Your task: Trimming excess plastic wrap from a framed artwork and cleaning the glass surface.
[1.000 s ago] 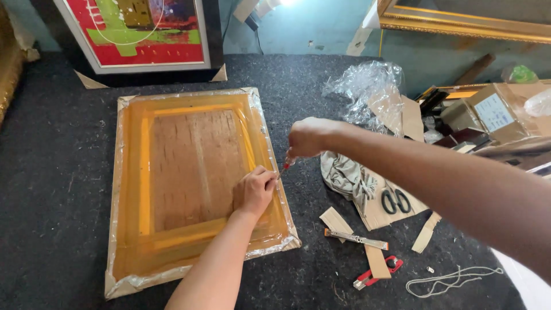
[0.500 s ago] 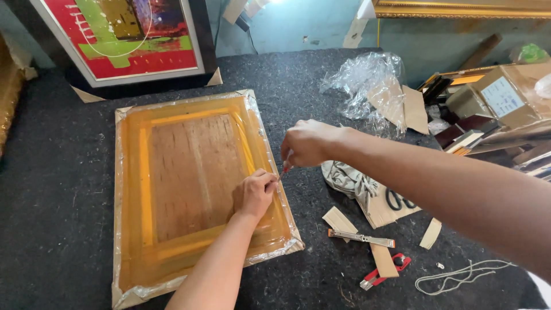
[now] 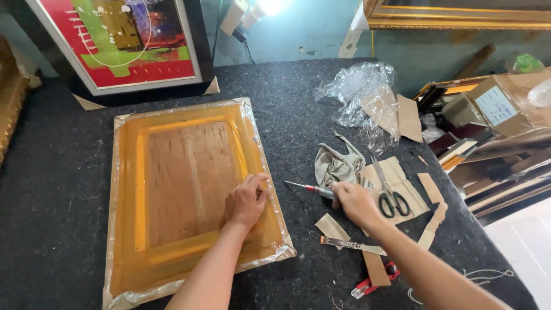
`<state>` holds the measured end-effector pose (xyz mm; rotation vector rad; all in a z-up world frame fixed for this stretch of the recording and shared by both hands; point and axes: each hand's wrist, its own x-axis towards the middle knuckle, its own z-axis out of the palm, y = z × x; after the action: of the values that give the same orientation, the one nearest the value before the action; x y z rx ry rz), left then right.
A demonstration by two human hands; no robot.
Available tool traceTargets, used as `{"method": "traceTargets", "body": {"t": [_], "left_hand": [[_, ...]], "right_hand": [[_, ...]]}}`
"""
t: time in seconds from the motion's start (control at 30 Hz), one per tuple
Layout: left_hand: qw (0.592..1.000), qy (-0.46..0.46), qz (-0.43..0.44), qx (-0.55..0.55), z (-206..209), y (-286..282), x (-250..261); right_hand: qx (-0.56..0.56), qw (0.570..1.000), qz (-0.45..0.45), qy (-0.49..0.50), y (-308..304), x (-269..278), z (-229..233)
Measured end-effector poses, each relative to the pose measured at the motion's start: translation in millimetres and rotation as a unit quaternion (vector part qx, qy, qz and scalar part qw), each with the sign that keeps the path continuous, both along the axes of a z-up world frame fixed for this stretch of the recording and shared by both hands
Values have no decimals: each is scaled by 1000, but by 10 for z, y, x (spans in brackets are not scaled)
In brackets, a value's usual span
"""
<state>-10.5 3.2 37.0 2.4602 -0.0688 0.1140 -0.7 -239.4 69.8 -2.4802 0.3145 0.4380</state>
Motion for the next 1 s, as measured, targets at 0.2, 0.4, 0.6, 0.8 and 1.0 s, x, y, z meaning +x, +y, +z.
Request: {"method": "traceTargets", "body": {"t": [0.2,0.4,0.6,0.8,1.0], "left_hand": [[998,44,8,-42,89,-47,-12],[995,-27,20,-94,77,1,-521],[984,53,53,163,-130,430,-1475],[815,-213,108,527,-521,548,-1618],[947,-73,40,311,-390,470,-1667]], "right_hand": [[-50,913,82,-397,-182,-486,-454],[-11,918,157,-365,124,-952,-360],[-34,919,255,-299,431,-1143,-402],[-69,918,242,-306,443,-1212,-518],[-80,908,235,-337,467,-1223,-516]]}}
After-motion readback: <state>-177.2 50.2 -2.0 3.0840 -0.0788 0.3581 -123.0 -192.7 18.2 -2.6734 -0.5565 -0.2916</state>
